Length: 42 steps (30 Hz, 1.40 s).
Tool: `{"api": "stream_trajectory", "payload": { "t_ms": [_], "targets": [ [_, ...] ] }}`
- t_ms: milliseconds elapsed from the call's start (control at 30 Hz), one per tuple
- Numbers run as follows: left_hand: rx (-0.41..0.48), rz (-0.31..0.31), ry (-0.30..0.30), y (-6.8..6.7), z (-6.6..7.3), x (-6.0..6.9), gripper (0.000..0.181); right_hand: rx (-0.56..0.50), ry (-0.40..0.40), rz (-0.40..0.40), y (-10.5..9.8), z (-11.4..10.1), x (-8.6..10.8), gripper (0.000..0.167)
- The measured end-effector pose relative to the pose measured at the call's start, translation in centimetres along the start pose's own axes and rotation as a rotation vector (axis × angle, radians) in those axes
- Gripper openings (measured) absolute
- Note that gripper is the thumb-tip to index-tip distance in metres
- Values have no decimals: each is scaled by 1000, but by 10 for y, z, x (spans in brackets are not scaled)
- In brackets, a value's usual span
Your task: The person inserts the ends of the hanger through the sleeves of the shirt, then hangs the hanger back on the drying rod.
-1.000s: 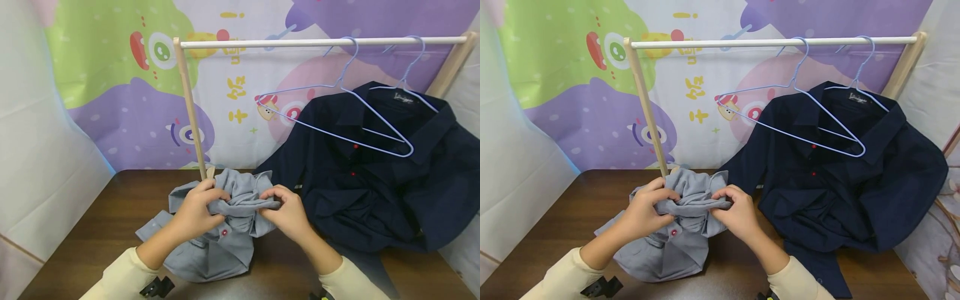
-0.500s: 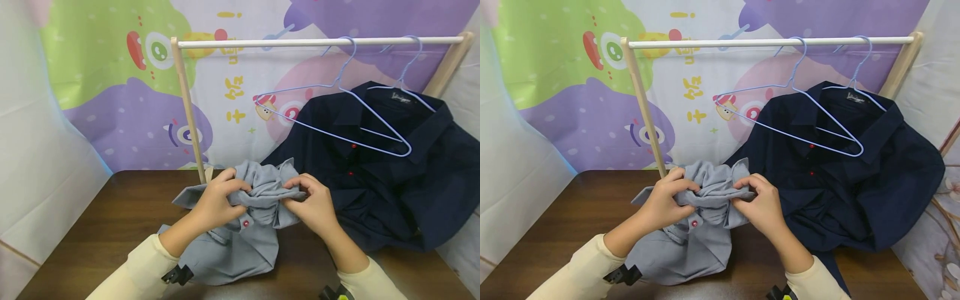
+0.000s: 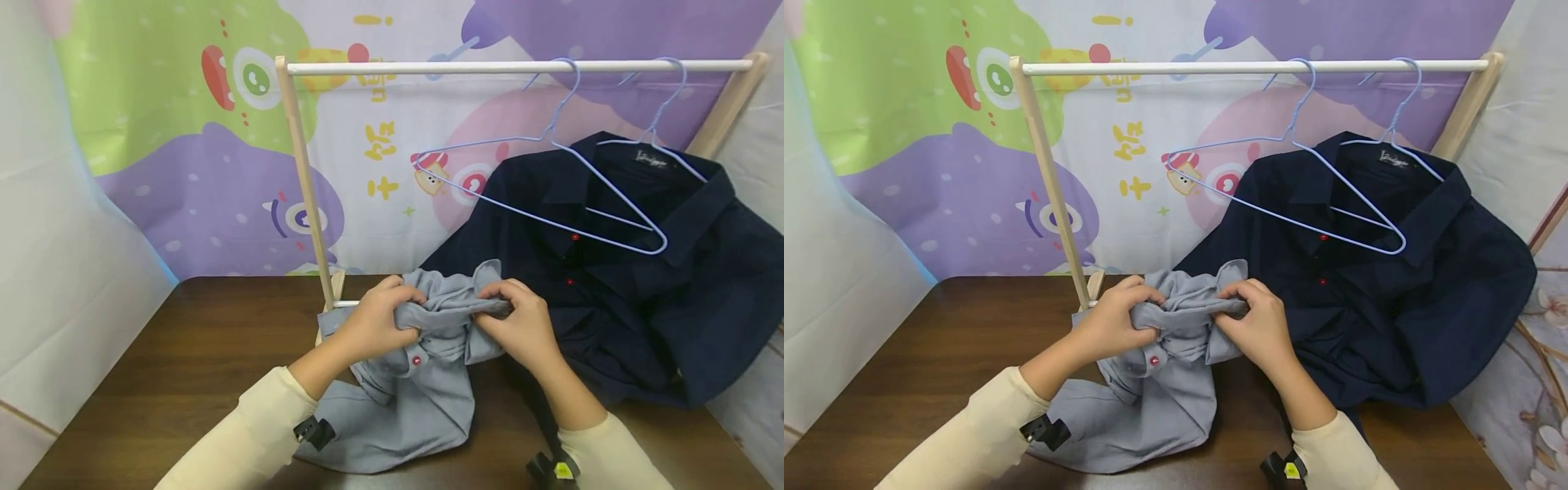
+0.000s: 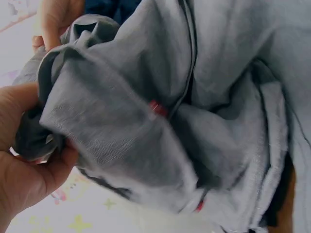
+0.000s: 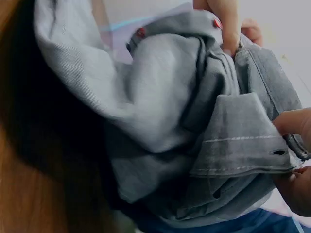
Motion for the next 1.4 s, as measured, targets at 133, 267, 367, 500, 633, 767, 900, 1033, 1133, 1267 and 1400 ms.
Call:
{"api": "stream_trajectory", "payload": {
  "t_ms": [133,267,367,500,633,767,900,1033,1133,1267,1400],
  "targets": [
    [16,-91,-67,11,-16,2,40,55,75,-86,12,20,-2,18],
    [30,-166,-104,24,-31,5,47,129,145,-178,23,39,-2,16],
    [32,-211,-129,33,-41,7,51,200,165,-237,29,50,-2,17],
    [22,-249,-152,46,-50,8,54,287,157,-329,39,60,-1,18],
    [40,-259,-159,55,-55,11,58,341,137,-431,47,66,3,16],
    [169,-229,-144,50,-54,14,71,349,98,-455,42,63,6,20],
    [268,-200,-145,39,-55,16,80,348,54,-441,31,58,9,27],
    [246,-172,-175,31,-61,15,70,352,58,-444,21,56,14,36],
    [190,-144,-180,28,-69,11,56,366,88,-447,15,54,18,41],
    [81,-117,-206,29,-86,4,44,382,112,-440,9,49,22,40],
    [72,-134,-321,33,-105,2,39,350,61,-441,8,43,25,32]
  ]
}}
Point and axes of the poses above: each hand's wrist, its own x-axis away from the middle knuckle, its own y-axis out of the palm, z = x × y, the point moved 7 cm from there along -x, towards the middle knuckle, and after that the axes turned 6 degrees about -z, right-handed, at the moved point
